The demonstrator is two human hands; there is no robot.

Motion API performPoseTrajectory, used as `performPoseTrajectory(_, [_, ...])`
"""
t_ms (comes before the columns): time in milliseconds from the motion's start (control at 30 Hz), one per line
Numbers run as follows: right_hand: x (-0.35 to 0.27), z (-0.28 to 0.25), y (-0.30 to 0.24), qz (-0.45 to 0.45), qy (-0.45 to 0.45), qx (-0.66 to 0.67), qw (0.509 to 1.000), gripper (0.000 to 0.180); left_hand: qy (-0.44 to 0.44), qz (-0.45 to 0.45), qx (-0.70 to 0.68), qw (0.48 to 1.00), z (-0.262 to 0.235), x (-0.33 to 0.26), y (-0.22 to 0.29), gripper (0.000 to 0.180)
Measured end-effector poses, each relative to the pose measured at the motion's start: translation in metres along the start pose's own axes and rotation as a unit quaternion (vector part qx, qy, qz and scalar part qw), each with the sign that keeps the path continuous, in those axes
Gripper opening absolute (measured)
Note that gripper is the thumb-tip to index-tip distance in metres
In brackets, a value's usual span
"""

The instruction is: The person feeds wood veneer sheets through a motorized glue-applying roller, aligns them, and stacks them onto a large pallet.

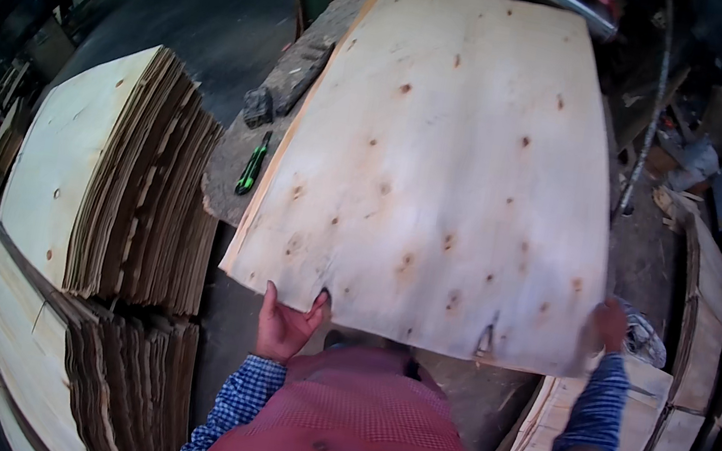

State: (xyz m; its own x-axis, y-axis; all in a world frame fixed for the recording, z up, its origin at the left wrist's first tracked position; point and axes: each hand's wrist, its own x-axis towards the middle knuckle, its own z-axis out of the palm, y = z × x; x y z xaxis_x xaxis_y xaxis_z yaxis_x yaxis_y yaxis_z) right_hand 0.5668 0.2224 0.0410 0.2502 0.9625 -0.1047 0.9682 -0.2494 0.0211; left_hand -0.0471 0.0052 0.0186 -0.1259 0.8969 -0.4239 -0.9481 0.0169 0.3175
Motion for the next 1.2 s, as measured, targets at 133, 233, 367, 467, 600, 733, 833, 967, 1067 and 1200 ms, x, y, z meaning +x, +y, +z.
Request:
performPoseTrajectory(133, [-0.091,-0.006,-0.165,-0.15,0.018,0.256,0.955,0.051,0.01,-0.022,0.045,0.999,0.007,0.018,0.018,0.053])
performPoseTrajectory(233, [-0.168,-0.028,-0.263,-0.377,-0.072,0.238,0.892,0.069,-0.069,0.003,0.106,0.992,0.033,0.006,0.029,0.05])
performPoseTrajectory(367, [-0.226,-0.046,-0.312,-0.475,0.018,0.236,0.848,0.079,-0.121,0.003,0.202,0.972,0.071,-0.007,0.032,0.05])
performPoseTrajectory(467, [-0.229,-0.002,-0.314,-0.415,0.055,0.223,0.881,0.076,-0.089,-0.05,0.156,0.982,0.063,0.008,0.032,0.052])
performPoseTrajectory(600, [-0.238,0.025,-0.312,-0.358,0.087,0.263,0.892,0.064,-0.014,-0.088,0.215,0.973,0.02,0.014,0.032,0.054])
performPoseTrajectory(733, [-0.274,-0.017,-0.284,-0.344,0.089,0.282,0.891,0.058,-0.024,-0.114,0.227,0.967,0.041,-0.04,0.041,0.054])
performPoseTrajectory(833, [-0.262,-0.029,-0.291,-0.345,0.146,0.273,0.886,0.057,0.012,-0.099,0.278,0.955,0.068,-0.031,0.041,0.054])
performPoseTrajectory(967, [-0.183,-0.034,-0.325,-0.349,0.113,0.29,0.884,0.067,0.056,-0.077,0.284,0.954,0.097,0.045,0.041,0.037])
performPoseTrajectory(1067, [-0.116,-0.015,-0.349,-0.355,0.111,0.283,0.884,0.074,0.0,-0.031,0.271,0.962,0.109,0.088,0.051,0.037])
performPoseTrajectory(1200, [-0.027,0.02,-0.376,-0.316,0.088,0.251,0.911,0.079,0.129,0.088,0.318,0.935,0.072,0.094,0.084,0.039])
